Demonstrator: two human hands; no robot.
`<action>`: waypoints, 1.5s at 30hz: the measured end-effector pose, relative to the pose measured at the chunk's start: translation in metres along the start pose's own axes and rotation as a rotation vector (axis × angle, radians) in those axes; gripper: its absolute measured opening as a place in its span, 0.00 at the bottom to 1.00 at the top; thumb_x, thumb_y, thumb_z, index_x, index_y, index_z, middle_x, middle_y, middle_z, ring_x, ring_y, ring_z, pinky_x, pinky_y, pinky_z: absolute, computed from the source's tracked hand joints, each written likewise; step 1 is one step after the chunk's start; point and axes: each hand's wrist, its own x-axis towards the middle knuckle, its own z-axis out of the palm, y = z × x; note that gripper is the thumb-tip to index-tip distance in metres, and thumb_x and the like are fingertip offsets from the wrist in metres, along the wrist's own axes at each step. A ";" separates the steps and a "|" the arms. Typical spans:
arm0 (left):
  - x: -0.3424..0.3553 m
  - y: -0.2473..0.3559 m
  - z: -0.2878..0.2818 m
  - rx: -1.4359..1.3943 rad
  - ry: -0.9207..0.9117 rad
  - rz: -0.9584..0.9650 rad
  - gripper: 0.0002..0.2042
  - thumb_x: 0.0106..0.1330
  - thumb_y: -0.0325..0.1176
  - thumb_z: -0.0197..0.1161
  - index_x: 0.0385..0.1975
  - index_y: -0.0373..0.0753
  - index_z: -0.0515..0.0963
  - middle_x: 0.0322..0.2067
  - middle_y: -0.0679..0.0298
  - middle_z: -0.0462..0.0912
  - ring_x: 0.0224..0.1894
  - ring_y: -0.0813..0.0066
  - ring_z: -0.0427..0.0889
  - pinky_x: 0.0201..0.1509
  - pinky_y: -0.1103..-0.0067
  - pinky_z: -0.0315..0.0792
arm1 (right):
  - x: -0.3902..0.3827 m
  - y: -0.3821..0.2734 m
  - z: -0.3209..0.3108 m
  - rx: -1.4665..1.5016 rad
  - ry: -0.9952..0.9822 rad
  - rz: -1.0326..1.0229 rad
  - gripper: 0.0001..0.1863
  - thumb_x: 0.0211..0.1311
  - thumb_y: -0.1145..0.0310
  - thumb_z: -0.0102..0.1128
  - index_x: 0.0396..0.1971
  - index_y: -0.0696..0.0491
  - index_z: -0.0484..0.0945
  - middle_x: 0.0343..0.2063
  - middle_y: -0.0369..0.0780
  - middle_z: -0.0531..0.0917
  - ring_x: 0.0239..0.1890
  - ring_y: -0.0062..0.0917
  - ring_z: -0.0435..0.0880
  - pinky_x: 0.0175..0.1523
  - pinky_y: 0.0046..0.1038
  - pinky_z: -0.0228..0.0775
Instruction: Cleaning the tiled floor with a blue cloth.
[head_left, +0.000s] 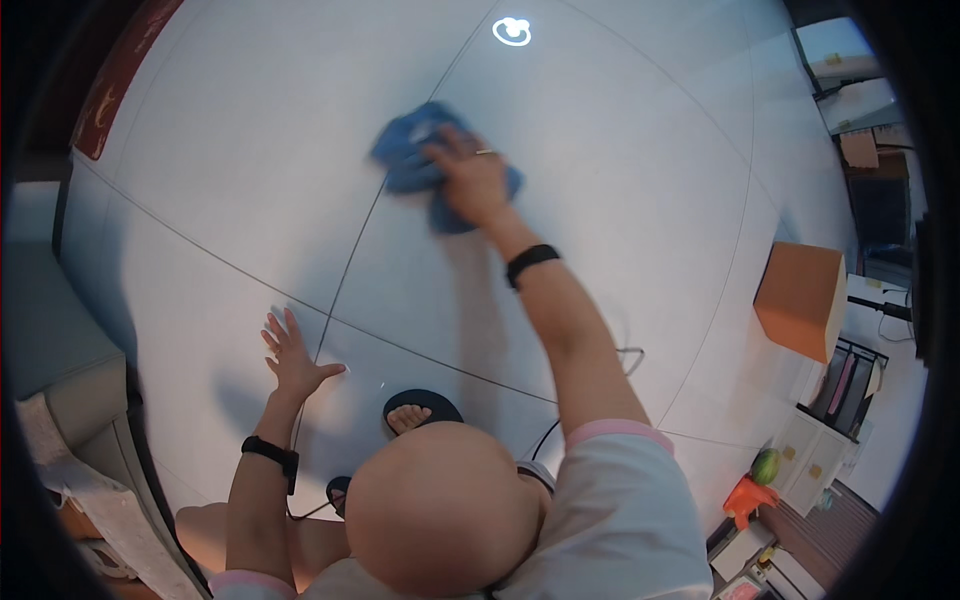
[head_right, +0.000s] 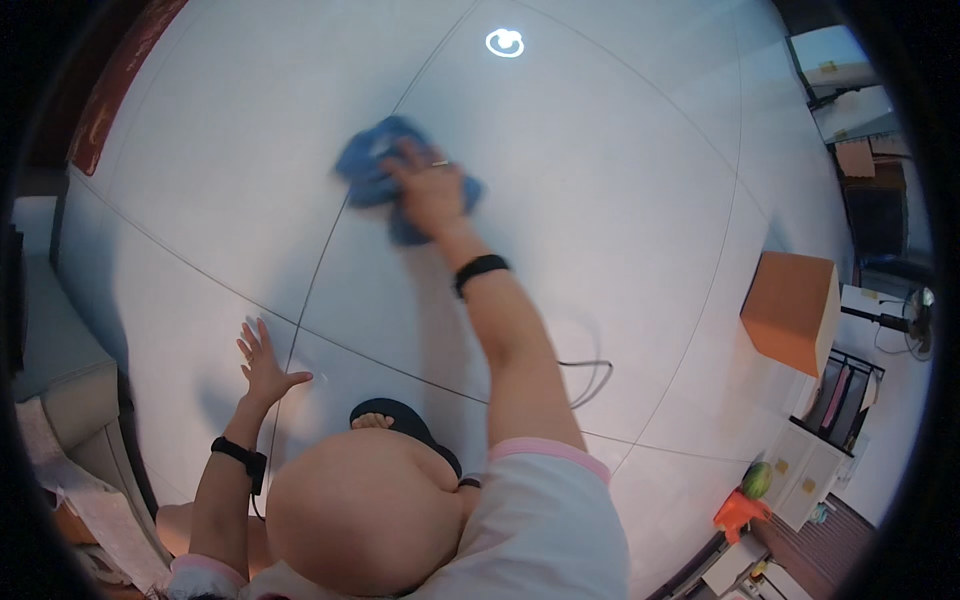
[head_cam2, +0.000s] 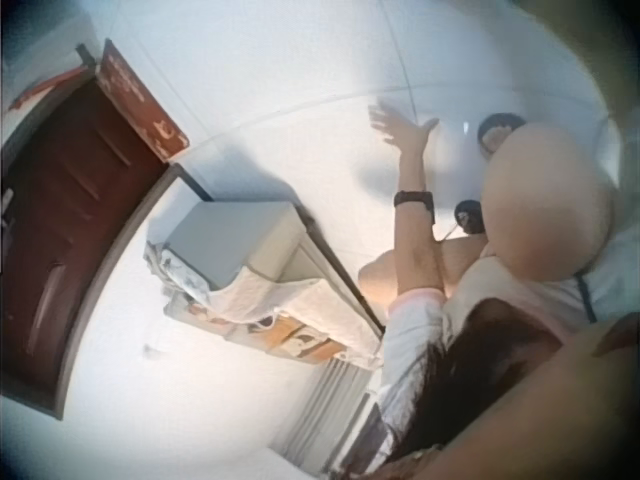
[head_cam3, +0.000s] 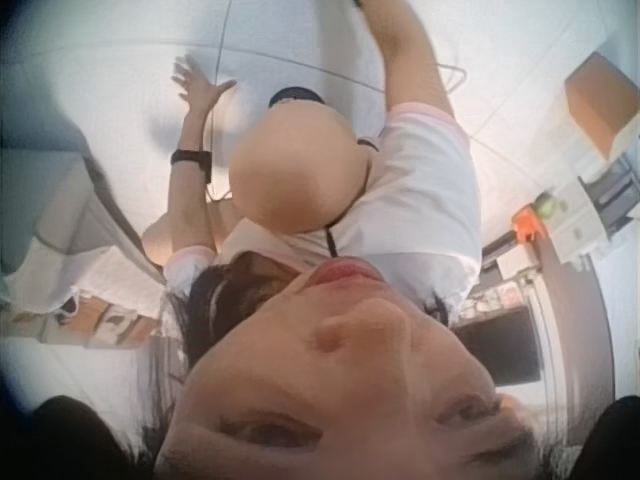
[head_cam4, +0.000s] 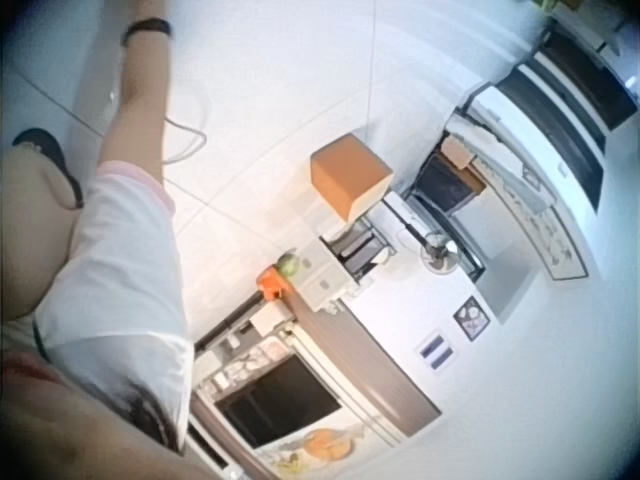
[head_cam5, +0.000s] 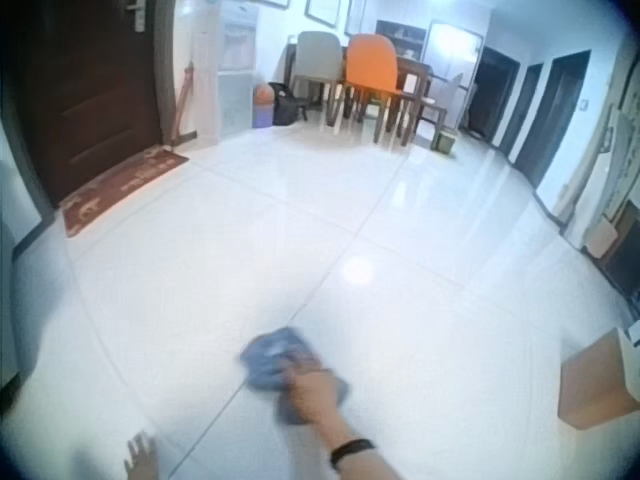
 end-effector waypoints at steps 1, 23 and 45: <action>0.003 0.011 -0.003 -0.003 -0.029 0.018 0.67 0.30 0.49 0.77 0.63 0.44 0.25 0.63 0.47 0.20 0.64 0.39 0.23 0.57 0.44 0.44 | -0.008 0.043 -0.010 -0.062 0.111 0.066 0.27 0.41 0.73 0.55 0.46 0.35 0.71 0.54 0.35 0.68 0.53 0.39 0.67 0.46 0.45 0.66; 0.030 0.024 0.022 0.035 0.031 -0.043 0.67 0.32 0.43 0.78 0.62 0.43 0.23 0.62 0.44 0.17 0.62 0.31 0.24 0.56 0.44 0.50 | -0.142 -0.051 -0.010 0.109 0.108 0.257 0.31 0.39 0.77 0.52 0.50 0.41 0.70 0.55 0.40 0.66 0.53 0.40 0.65 0.51 0.43 0.57; 0.029 0.033 0.021 0.049 0.003 -0.048 0.67 0.33 0.43 0.77 0.60 0.40 0.20 0.60 0.41 0.16 0.61 0.31 0.24 0.55 0.43 0.48 | -0.307 0.105 -0.095 -0.054 0.569 0.754 0.29 0.39 0.78 0.55 0.49 0.54 0.69 0.47 0.45 0.75 0.50 0.42 0.71 0.54 0.40 0.59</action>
